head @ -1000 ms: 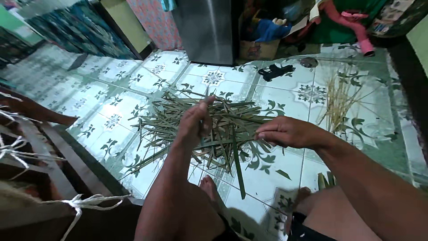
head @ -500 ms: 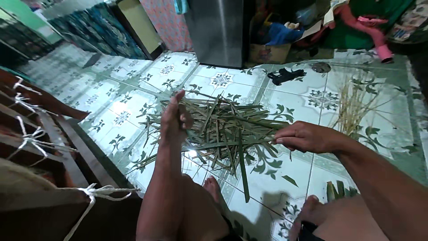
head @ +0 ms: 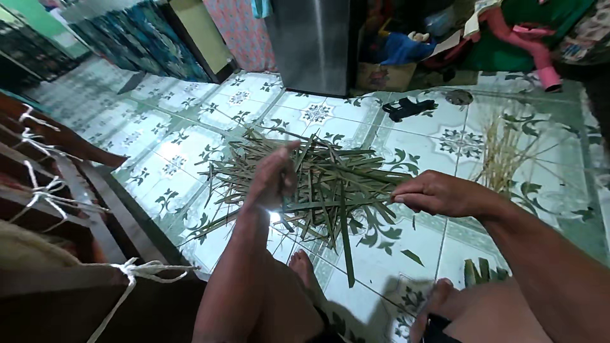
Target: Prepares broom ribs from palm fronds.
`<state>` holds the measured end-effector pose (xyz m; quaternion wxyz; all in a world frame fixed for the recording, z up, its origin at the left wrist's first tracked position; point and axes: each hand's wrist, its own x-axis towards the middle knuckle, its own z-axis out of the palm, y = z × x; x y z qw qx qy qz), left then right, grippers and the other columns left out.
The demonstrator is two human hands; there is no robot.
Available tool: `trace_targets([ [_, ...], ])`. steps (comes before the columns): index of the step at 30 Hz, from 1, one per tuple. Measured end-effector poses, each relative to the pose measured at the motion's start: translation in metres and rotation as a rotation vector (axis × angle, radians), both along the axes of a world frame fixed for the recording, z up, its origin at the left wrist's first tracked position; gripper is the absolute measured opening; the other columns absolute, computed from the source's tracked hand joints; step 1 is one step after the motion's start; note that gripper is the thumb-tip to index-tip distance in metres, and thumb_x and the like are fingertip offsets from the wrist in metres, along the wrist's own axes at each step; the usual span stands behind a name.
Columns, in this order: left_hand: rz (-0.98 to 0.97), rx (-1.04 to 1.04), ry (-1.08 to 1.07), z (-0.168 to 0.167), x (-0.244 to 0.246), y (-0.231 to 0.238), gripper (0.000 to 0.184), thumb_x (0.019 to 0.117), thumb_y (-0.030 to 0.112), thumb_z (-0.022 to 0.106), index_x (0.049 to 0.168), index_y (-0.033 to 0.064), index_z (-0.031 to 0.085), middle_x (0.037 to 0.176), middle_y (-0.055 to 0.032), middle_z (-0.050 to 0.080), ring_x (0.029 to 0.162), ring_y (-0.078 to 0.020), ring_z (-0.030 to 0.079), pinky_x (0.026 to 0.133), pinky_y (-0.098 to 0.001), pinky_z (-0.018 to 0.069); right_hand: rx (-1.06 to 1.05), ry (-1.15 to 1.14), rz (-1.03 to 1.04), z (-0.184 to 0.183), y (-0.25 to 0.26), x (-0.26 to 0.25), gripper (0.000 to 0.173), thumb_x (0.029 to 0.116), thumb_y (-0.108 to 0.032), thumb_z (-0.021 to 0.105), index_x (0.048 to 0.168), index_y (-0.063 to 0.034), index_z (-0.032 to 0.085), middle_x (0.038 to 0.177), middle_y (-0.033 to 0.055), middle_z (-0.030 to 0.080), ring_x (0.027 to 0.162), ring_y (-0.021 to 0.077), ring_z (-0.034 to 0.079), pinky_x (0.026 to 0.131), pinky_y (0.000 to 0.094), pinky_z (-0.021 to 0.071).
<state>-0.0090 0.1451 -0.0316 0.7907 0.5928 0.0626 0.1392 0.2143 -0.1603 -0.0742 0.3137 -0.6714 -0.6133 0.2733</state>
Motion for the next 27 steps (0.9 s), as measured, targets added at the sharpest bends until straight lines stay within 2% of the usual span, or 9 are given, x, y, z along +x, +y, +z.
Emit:
trace_targets([
  [4,-0.059,0.051,0.098,-0.001,0.011,-0.019,0.039,0.1027,0.043,0.056,0.128,0.014,0.066,0.057,0.0064,0.049,0.042,-0.0023,0.046,0.042,-0.0176,0.0432,-0.052,0.082,-0.063,0.006,-0.001,-0.003,0.028,0.1057,-0.024,0.05,0.101,-0.0097,0.074,0.068,-0.0057,0.06,0.055,0.0003,0.053,0.053,0.0203,0.047],
  [7,-0.036,0.058,0.092,-0.004,0.016,-0.024,0.039,0.1035,0.04,0.055,0.129,0.012,0.065,0.057,0.0058,0.05,0.043,-0.0025,0.048,0.042,-0.0178,0.0449,-0.123,0.24,-0.141,0.01,0.002,-0.009,0.027,0.1073,-0.021,0.05,0.112,-0.0079,0.073,0.077,-0.0024,0.067,0.059,0.0039,0.059,0.058,0.0226,0.0534],
  [9,-0.038,0.071,0.109,-0.007,0.021,-0.032,0.039,0.1046,0.038,0.053,0.132,0.0126,0.064,0.058,0.0053,0.051,0.044,-0.0029,0.048,0.043,-0.0181,0.0448,-0.122,0.328,-0.166,0.009,0.005,-0.013,0.028,0.1083,-0.022,0.048,0.115,-0.0075,0.071,0.077,-0.003,0.066,0.056,0.0035,0.057,0.054,0.0208,0.0508],
  [11,-0.05,0.077,0.13,-0.012,0.024,-0.038,0.039,0.1055,0.037,0.051,0.133,0.0119,0.063,0.059,0.0046,0.052,0.045,-0.0036,0.048,0.044,-0.0186,0.0452,-0.089,0.354,-0.181,0.007,0.009,-0.016,0.027,0.1079,-0.022,0.049,0.113,-0.0075,0.071,0.075,-0.0039,0.064,0.055,0.0019,0.055,0.051,0.0187,0.0486],
  [13,-0.066,0.089,0.159,-0.016,0.028,-0.046,0.038,0.1066,0.034,0.049,0.134,0.0107,0.062,0.059,0.004,0.052,0.045,-0.0042,0.048,0.044,-0.0193,0.0452,-0.028,0.331,-0.209,0.003,0.014,-0.019,0.024,0.106,-0.021,0.053,0.108,-0.008,0.072,0.076,-0.0042,0.062,0.056,0.0009,0.053,0.053,0.0183,0.0466],
  [17,-0.189,0.136,0.215,-0.019,0.034,-0.061,0.038,0.1071,0.026,0.046,0.138,0.0083,0.06,0.059,0.0057,0.053,0.045,-0.0025,0.048,0.044,-0.0183,0.0435,0.116,0.226,-0.215,-0.003,0.021,-0.023,0.023,0.1028,-0.021,0.056,0.098,-0.0059,0.072,0.087,-0.002,0.062,0.062,-0.0017,0.053,0.057,0.0153,0.0471],
  [21,-0.048,0.033,0.085,0.002,0.021,-0.041,0.038,0.1037,0.038,0.053,0.132,0.0154,0.063,0.057,0.0091,0.05,0.042,0.0,0.046,0.042,-0.0157,0.043,0.154,0.106,-0.232,-0.003,0.013,-0.015,0.024,0.1017,-0.023,0.057,0.103,-0.0074,0.076,0.089,-0.0017,0.062,0.067,-0.002,0.052,0.061,0.0152,0.0454],
  [23,-0.016,-0.035,0.005,0.004,0.017,-0.03,0.04,0.1028,0.043,0.055,0.132,0.0173,0.064,0.054,0.0081,0.049,0.041,-0.0014,0.046,0.041,-0.0171,0.0435,0.156,0.074,-0.235,-0.005,0.011,-0.012,0.024,0.1016,-0.023,0.057,0.104,-0.0079,0.076,0.09,-0.001,0.062,0.069,-0.001,0.053,0.062,0.0161,0.046],
  [27,-0.074,0.024,0.091,-0.008,0.02,-0.038,0.04,0.1036,0.039,0.054,0.134,0.0142,0.062,0.056,0.0062,0.051,0.043,-0.0028,0.048,0.042,-0.0181,0.0447,0.164,0.028,-0.221,-0.009,0.013,-0.012,0.024,0.1012,-0.023,0.058,0.103,-0.0071,0.076,0.09,0.0008,0.063,0.073,0.0018,0.055,0.067,0.0199,0.0481],
])
